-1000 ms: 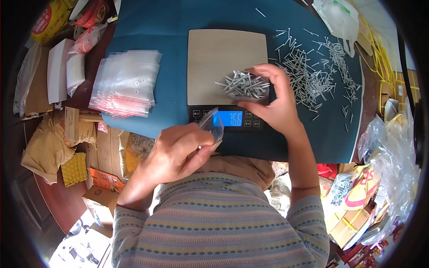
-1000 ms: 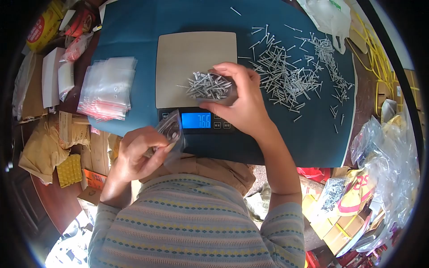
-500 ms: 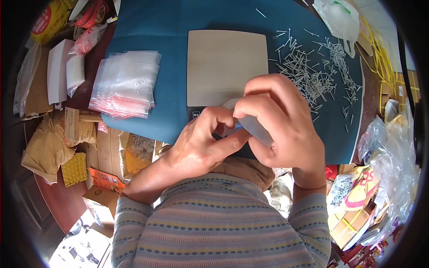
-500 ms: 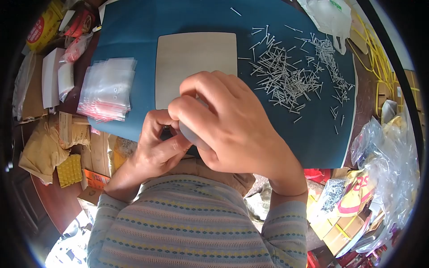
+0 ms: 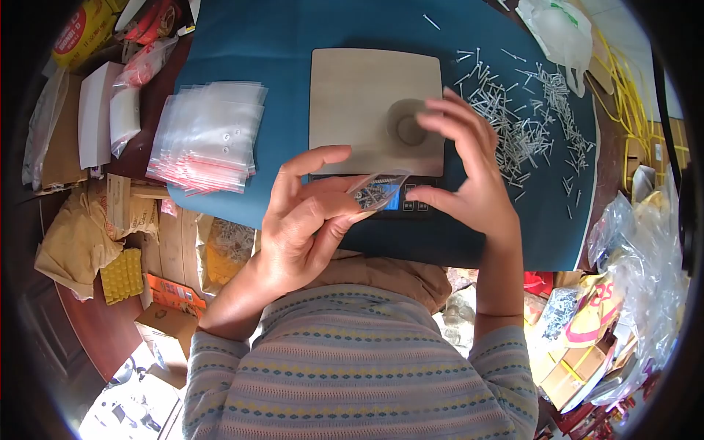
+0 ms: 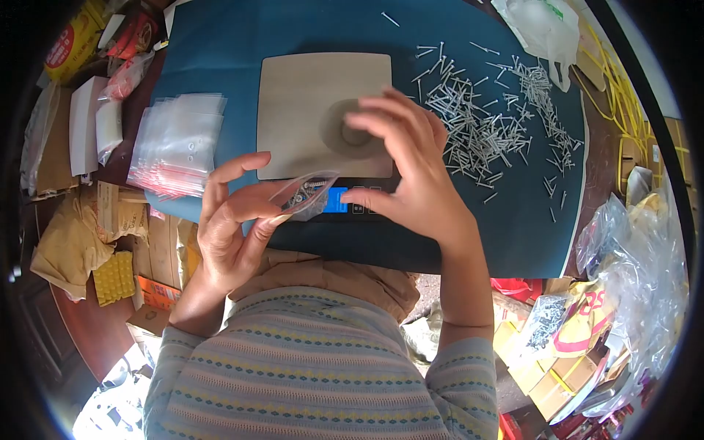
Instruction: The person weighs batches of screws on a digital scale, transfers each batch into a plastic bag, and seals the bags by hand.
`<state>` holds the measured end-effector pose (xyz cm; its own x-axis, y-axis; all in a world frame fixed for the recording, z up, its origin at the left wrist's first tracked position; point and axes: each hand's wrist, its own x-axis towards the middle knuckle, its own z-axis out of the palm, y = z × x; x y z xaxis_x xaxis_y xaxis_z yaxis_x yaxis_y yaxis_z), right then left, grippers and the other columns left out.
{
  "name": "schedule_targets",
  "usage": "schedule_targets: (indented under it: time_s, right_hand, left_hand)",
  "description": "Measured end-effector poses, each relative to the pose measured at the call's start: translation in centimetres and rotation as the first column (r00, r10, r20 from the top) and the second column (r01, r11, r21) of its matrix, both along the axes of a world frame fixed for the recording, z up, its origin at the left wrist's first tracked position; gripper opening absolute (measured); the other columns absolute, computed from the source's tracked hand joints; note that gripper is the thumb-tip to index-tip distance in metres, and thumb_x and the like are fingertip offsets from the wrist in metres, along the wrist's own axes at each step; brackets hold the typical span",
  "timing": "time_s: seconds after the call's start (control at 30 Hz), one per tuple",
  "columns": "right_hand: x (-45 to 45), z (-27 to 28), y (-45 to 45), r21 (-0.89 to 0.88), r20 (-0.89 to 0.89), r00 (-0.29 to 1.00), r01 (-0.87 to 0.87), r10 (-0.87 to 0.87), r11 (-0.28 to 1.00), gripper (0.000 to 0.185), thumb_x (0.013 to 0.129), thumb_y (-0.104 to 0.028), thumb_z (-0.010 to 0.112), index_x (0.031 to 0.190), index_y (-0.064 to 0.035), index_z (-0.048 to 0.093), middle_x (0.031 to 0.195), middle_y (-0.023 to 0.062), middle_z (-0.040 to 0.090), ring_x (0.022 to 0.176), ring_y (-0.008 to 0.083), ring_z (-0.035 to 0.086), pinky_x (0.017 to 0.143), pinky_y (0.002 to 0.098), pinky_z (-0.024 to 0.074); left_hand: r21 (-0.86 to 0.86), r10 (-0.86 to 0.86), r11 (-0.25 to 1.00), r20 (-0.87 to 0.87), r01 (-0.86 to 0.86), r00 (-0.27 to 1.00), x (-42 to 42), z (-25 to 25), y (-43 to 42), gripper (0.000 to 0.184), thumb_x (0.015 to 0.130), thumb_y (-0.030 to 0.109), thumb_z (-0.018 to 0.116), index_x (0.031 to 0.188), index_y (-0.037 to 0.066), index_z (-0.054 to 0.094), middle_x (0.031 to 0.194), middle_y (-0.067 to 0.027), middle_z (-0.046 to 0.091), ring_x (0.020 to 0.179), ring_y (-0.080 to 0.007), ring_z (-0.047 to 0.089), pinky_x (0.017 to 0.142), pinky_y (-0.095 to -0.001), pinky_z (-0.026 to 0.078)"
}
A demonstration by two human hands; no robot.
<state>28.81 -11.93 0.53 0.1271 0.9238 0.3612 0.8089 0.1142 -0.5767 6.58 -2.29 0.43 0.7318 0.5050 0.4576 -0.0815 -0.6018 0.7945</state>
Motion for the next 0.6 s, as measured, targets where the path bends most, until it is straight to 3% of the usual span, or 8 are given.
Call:
schedule_targets:
  time_s: [0.1, 0.13, 0.23, 0.33, 0.47, 0.6]
  right_hand:
    - [-0.2, 1.1, -1.1, -0.042, 0.082, 0.983, -0.163, 0.166, 0.986, 0.033, 0.072, -0.026, 0.078, 0.099, -0.0141, 0.062, 0.094, 0.0007, 0.061, 0.102, 0.0191, 0.058, 0.094, 0.0384, 0.0292]
    - [-1.0, 1.1, -1.1, 0.004, 0.09, 0.986, -0.145, 0.144, 0.989, 0.017, 0.076, -0.02, 0.074, 0.087, -0.0135, 0.062, 0.083, -0.0012, 0.058, 0.091, 0.0169, 0.059, 0.089, 0.0374, 0.0298]
    - [-2.1, 1.6, -1.8, -0.032, 0.102, 0.986, -0.128, 0.13, 0.991, 0.016, 0.075, -0.017, 0.074, 0.08, -0.0125, 0.06, 0.08, -0.0008, 0.057, 0.084, 0.0181, 0.058, 0.088, 0.0373, 0.0301]
    - [-3.1, 1.8, -2.0, -0.01, 0.153, 0.977, -0.15, 0.15, 0.989, 0.018, 0.073, -0.017, 0.075, 0.076, -0.0118, 0.058, 0.078, -0.001, 0.055, 0.081, 0.0171, 0.056, 0.087, 0.0372, 0.0326]
    - [-4.3, 2.4, -2.0, 0.065, 0.168, 0.975, -0.16, 0.147, 0.985, 0.021, 0.071, -0.021, 0.077, 0.074, -0.0118, 0.058, 0.075, -0.0019, 0.055, 0.075, 0.0155, 0.056, 0.086, 0.037, 0.0349]
    - [-4.9, 1.9, -1.7, 0.112, 0.119, 0.982, -0.157, 0.144, 0.981, 0.024, 0.071, -0.025, 0.077, 0.07, -0.0126, 0.057, 0.071, -0.003, 0.053, 0.07, 0.0144, 0.055, 0.084, 0.0364, 0.036]
  left_hand:
    - [-0.018, -0.05, 0.999, 0.046, 0.051, 0.998, 0.1, -0.5, -0.2, 0.008, 0.084, -0.001, 0.066, 0.089, -0.004, 0.061, 0.125, -0.0289, 0.046, 0.1, -0.033, 0.066, 0.078, -0.0355, 0.058]
    - [-0.036, -0.063, 0.997, 0.064, 0.066, 0.996, 0.1, -0.6, -0.4, 0.008, 0.084, -0.001, 0.066, 0.089, -0.004, 0.061, 0.124, -0.0297, 0.046, 0.1, -0.0331, 0.066, 0.078, -0.0358, 0.058]
    - [-0.126, -0.099, 0.987, 0.032, 0.102, 0.995, -0.3, -0.7, -0.5, 0.019, 0.084, 0.004, 0.068, 0.099, 0.003, 0.058, 0.114, -0.0252, 0.059, 0.111, -0.0327, 0.059, 0.089, -0.039, 0.052]
    - [-0.17, -0.02, 0.985, -0.045, 0.012, 0.999, 0.7, 1.4, -1.1, 0.019, 0.075, 0.001, 0.074, 0.091, 0.002, 0.064, 0.108, -0.0187, 0.061, 0.099, -0.029, 0.064, 0.08, -0.0363, 0.052]
    - [-0.092, -0.038, 0.995, -0.115, 0.028, 0.993, 0.6, 1.0, -1.2, 0.019, 0.069, -0.002, 0.076, 0.084, 0.004, 0.066, 0.087, -0.0066, 0.065, 0.087, -0.0257, 0.062, 0.075, -0.0351, 0.05]
    - [-0.112, -0.065, 0.993, -0.193, 0.044, 0.979, 0.3, 1.5, -1.0, 0.017, 0.068, -0.005, 0.074, 0.08, 0.004, 0.066, 0.088, -0.0071, 0.067, 0.09, -0.0254, 0.062, 0.083, -0.0364, 0.049]
